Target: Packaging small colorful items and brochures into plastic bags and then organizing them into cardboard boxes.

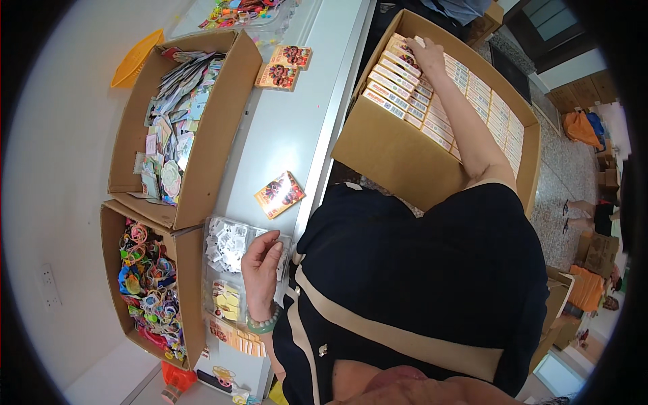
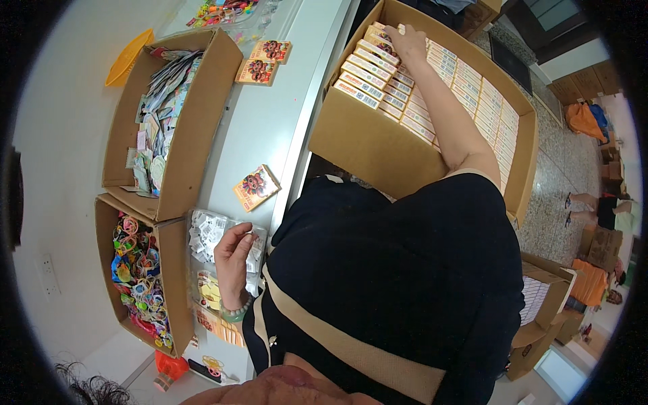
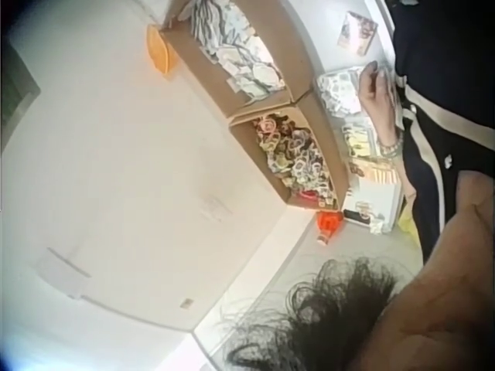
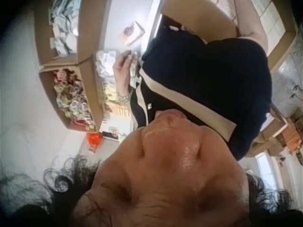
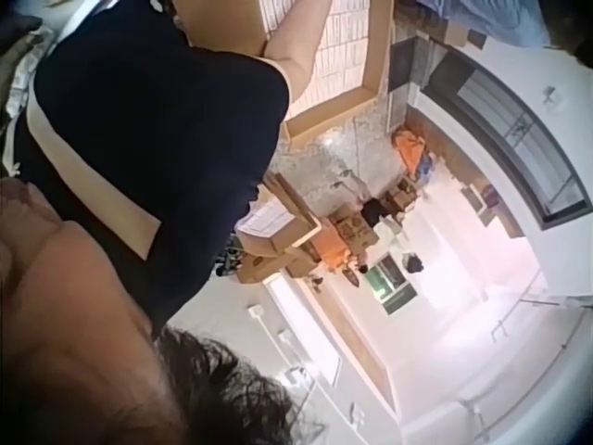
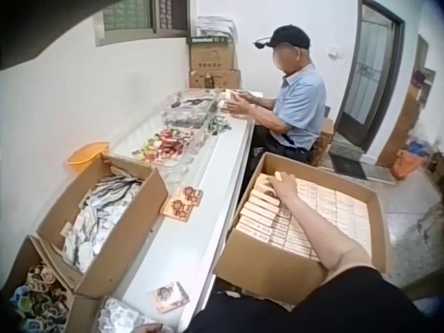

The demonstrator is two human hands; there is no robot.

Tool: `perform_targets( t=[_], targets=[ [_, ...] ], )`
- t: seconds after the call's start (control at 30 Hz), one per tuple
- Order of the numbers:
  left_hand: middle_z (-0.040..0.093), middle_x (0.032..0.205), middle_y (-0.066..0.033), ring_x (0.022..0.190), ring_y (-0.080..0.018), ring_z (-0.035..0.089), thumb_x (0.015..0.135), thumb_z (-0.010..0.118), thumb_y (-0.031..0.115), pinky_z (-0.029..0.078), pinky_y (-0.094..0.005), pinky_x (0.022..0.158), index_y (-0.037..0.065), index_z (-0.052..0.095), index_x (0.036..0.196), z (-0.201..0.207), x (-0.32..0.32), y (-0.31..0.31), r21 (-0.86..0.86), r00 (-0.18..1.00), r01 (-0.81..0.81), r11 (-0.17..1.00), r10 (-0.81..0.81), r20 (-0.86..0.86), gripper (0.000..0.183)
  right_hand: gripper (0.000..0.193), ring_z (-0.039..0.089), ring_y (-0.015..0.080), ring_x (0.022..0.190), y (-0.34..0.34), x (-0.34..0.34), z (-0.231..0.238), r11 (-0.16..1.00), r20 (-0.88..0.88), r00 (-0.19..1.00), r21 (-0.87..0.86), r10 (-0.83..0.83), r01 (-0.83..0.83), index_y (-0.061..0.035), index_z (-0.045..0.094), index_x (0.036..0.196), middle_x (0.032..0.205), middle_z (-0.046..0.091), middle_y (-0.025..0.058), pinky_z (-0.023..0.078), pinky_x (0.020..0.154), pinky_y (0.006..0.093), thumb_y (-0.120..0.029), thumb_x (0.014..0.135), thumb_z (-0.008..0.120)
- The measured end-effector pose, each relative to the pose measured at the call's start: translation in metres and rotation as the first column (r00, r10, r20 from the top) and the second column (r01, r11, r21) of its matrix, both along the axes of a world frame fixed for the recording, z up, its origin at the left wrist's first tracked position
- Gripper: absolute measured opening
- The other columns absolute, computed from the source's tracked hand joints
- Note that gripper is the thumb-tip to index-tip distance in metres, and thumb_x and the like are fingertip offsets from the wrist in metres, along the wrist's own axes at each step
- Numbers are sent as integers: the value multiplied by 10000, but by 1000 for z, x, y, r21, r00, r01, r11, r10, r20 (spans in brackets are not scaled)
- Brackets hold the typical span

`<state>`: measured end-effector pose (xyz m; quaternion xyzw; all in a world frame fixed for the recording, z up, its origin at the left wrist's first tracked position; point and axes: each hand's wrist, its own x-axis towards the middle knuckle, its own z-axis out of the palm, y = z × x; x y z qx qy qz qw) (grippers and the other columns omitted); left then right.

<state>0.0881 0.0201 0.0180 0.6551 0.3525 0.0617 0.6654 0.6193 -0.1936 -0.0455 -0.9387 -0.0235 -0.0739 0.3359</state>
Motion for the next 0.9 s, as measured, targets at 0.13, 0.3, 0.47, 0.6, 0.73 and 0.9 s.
perform_targets(
  t=[0.13, 0.3, 0.47, 0.6, 0.73, 0.9],
  targets=[
    [642, 953, -34, 850, -99, 563, 886, 609, 50, 462, -231, 769, -13, 635, 1093, 0, -1, -2, -10, 1000, -13, 1000, 13, -24, 218, 442, 623, 173, 808, -22, 14, 12, 984, -180, 968, 1, 175, -178, 3, 646, 1101, 838, 660, 119, 482, 744, 288, -301, 784, 688],
    [640, 938, -51, 844, -100, 564, 873, 609, 42, 463, -236, 758, -26, 630, 1079, 7, 10, -3, 130, 998, -5, 992, 13, -64, 218, 300, 558, 130, 660, -10, -21, 19, 872, -151, 887, 314, 436, -375, -26, 588, 985, 734, 590, 32, 453, 618, 263, -236, 794, 683],
    [604, 1098, -189, 1016, -358, 567, 766, 666, 26, 458, -417, 852, -9, 605, 1059, 28, 65, 2, 838, 975, 180, 515, -207, -82, 302, 243, 614, 325, 804, -11, -14, -18, 940, 240, 910, -131, 339, -315, -101, 517, 1020, 903, 612, 153, 474, 716, 394, -308, 899, 557],
    [570, 1149, -156, 1057, -342, 551, 726, 719, 158, 399, -481, 908, 65, 511, 1203, 13, 105, 15, 923, 928, 340, 181, -225, -298, 529, 274, 584, 405, 930, -8, -17, -6, 887, 217, 863, -185, 457, -423, -92, 494, 1055, 959, 603, 212, 449, 787, 452, -341, 944, 465],
    [598, 1015, -107, 1000, -311, 570, 646, 789, 273, 415, -458, 856, 77, 527, 1091, -19, 122, 29, 723, 796, 605, 334, -246, -553, 553, 267, 561, 421, 917, 7, -39, 12, 846, 292, 838, -429, 461, -316, -35, 524, 998, 948, 597, 224, 438, 793, 489, -283, 928, 455],
    [594, 897, -129, 887, -307, 601, 599, 812, 233, 460, -421, 754, 62, 593, 906, -16, 131, 37, 580, 748, 649, 492, -272, -605, 414, 248, 556, 388, 946, 7, -51, 8, 884, 352, 837, -367, 419, -288, -26, 522, 944, 972, 589, 206, 437, 800, 482, -262, 929, 449]
  ],
)
